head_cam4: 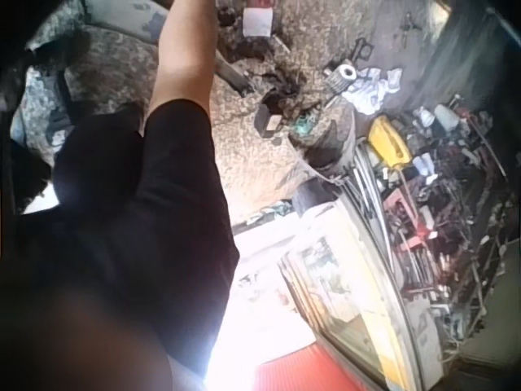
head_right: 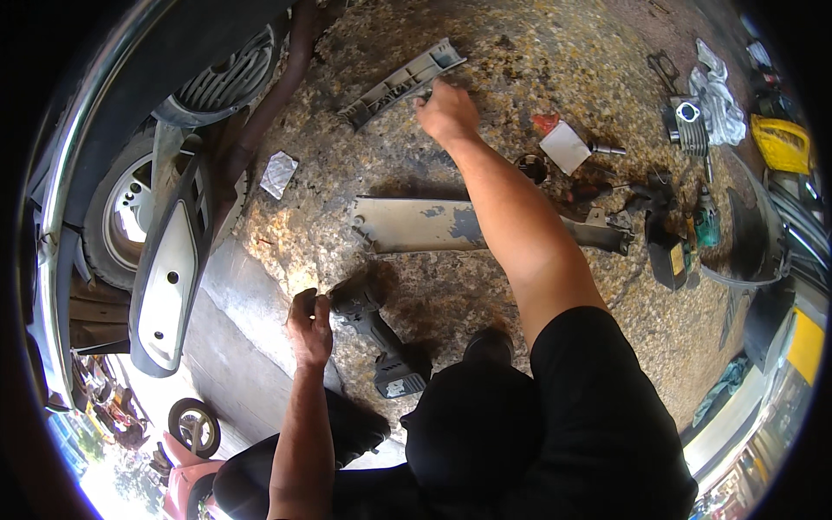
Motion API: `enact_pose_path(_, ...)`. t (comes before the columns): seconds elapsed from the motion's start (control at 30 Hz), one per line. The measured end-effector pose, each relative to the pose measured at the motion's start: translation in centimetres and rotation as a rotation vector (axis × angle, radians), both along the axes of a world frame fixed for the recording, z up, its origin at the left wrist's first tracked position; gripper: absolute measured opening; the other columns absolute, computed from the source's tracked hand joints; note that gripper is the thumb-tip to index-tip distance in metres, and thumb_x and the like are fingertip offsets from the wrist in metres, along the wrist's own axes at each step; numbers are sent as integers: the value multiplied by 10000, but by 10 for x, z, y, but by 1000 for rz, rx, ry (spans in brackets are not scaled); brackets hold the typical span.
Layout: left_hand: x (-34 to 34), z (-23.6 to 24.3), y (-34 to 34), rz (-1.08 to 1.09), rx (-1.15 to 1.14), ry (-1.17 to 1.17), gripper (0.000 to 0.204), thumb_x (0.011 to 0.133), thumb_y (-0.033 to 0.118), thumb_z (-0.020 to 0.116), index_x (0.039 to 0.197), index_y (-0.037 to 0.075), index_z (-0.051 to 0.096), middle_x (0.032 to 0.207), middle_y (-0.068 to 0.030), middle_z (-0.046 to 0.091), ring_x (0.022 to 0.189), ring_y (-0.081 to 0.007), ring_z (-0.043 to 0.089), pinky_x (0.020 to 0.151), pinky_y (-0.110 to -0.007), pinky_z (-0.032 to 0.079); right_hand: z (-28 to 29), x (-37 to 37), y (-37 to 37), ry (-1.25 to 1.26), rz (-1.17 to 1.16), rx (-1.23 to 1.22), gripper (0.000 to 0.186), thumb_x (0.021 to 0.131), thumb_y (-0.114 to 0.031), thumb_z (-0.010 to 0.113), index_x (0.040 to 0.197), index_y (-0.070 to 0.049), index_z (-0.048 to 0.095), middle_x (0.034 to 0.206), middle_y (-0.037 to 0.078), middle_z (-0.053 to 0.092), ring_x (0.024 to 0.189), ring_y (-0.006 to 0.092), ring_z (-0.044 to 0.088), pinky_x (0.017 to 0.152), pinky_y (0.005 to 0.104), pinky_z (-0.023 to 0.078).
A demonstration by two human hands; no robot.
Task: The person removes a metal guard from the rear of a motorcycle using a manual screwdriver and a cordless impact driver. They then reattach the guard and tighten the fasteners.
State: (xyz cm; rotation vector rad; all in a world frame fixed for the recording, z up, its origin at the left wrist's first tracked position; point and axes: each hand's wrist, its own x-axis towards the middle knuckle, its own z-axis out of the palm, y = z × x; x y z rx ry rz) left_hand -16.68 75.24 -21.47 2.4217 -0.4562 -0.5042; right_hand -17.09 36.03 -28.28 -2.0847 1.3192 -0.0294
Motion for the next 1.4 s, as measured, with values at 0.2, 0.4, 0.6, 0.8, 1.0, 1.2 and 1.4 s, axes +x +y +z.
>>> enact_pose_path(0.2, -14, 18, -17, 199, -346, 426, 219, 945, 158, 586, 1027, -42, 625, 826, -57, 632, 720, -116, 542, 666, -260, 455, -3, 9, -5, 122, 157, -112, 290, 855, -198, 610, 1109, -60, 639, 1077, 211, 661, 1032, 378, 625, 887, 465, 500)
enact_pose_path(0.4, -20, 27, -53, 546, -606, 917, 395, 953, 360, 534, 1158, 28, 591, 1016, -101, 655, 891, -195, 622, 748, -349, 524, 52, -26, 65, -194, 292, 304, 156, 834, -118, 672, 972, -47, 660, 970, 134, 693, 879, 187, 668, 718, 310, 557)
enact_pose_path(0.6, -27, 3, -31, 566, -849, 1433, 292, 975, 312, 431, 1056, 80, 590, 933, -66, 638, 782, -213, 601, 638, -336, 469, 67, -107, 188, -470, 525, 1008, 228, 902, -121, 658, 1086, 6, 616, 739, 66, 654, 573, 91, 590, 500, 257, 468)
enact_pose_path(0.8, -22, 1, 4, 809, -704, 1190, 138, 908, 133, 488, 963, 56, 589, 864, -76, 624, 723, -200, 563, 608, -315, 438, 30, -155, 265, -57, 619, 791, 480, 791, -334, 754, 1030, 59, 617, 878, 203, 655, 784, 250, 649, 702, 397, 505)
enact_pose_path(1.0, -17, 47, -1, 699, -837, 974, 147, 864, -10, 485, 976, 22, 574, 935, -161, 645, 748, -232, 578, 645, -345, 477, 2, -137, 301, -78, 296, 966, 455, 698, -232, 809, 975, 54, 589, 877, 154, 640, 866, 282, 632, 729, 402, 487)
enact_pose_path(1.2, 8, 113, -13, 588, -1057, 809, 114, 907, -1, 507, 1002, 26, 564, 896, -170, 667, 630, -198, 566, 545, -294, 461, 42, -156, 265, -414, 26, 1552, 279, 763, 37, 665, 1024, 33, 566, 794, 106, 616, 638, 190, 615, 580, 338, 524)
enact_pose_path(1.4, 46, 186, -27, 395, -1319, 571, 100, 943, 151, 601, 930, 54, 582, 793, -86, 624, 564, -106, 493, 450, -203, 369, 122, -172, 200, -787, 104, 1393, 301, 780, -25, 686, 1050, 22, 565, 794, 87, 628, 659, 216, 633, 590, 370, 532)
